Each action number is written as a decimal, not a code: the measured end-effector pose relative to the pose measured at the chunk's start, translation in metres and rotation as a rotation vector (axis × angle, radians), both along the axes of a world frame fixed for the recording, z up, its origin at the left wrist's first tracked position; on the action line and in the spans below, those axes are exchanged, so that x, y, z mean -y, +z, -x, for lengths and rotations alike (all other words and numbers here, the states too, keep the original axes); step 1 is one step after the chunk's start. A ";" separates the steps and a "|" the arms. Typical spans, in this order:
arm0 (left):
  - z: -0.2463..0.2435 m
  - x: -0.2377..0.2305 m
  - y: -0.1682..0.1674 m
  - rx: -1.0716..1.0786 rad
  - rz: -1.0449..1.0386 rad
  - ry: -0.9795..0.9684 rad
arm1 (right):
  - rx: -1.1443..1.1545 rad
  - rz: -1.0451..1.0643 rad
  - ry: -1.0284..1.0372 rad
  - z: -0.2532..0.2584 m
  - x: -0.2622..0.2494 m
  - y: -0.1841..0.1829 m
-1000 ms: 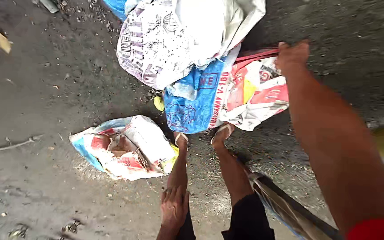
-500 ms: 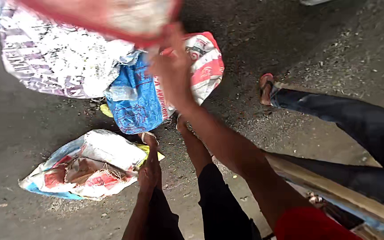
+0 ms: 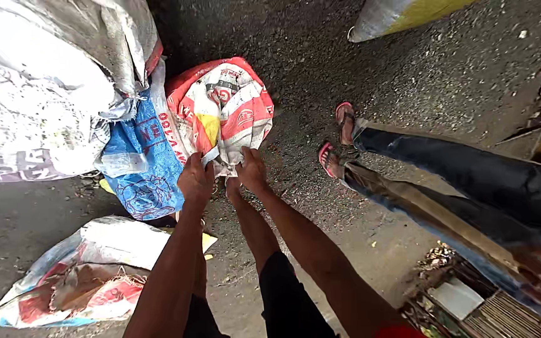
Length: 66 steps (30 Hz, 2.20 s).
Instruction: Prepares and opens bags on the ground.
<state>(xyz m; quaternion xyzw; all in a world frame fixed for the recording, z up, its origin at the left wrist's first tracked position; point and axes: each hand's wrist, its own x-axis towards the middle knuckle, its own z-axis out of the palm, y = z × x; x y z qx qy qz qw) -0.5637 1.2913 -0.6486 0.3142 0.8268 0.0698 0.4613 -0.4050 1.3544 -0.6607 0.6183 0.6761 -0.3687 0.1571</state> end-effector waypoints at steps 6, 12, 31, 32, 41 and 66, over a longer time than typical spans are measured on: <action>0.063 -0.003 0.087 0.001 -0.369 0.337 | -0.478 -0.289 -0.442 -0.039 -0.029 0.103; 0.103 -0.075 0.142 0.141 -0.516 0.641 | -0.440 -0.198 -0.728 -0.046 -0.026 0.133; 0.029 -0.021 0.118 0.443 -0.528 0.939 | -0.214 0.069 -0.171 -0.036 -0.125 0.140; 0.021 -0.037 0.125 0.383 -0.567 0.944 | -0.223 0.065 -0.116 -0.012 -0.132 0.138; 0.027 -0.020 0.151 -0.245 -0.426 0.693 | -0.145 -0.080 -0.036 -0.038 -0.201 0.169; 0.092 -0.062 0.054 0.154 -0.619 -0.248 | -0.546 0.127 0.718 -0.034 -0.234 0.082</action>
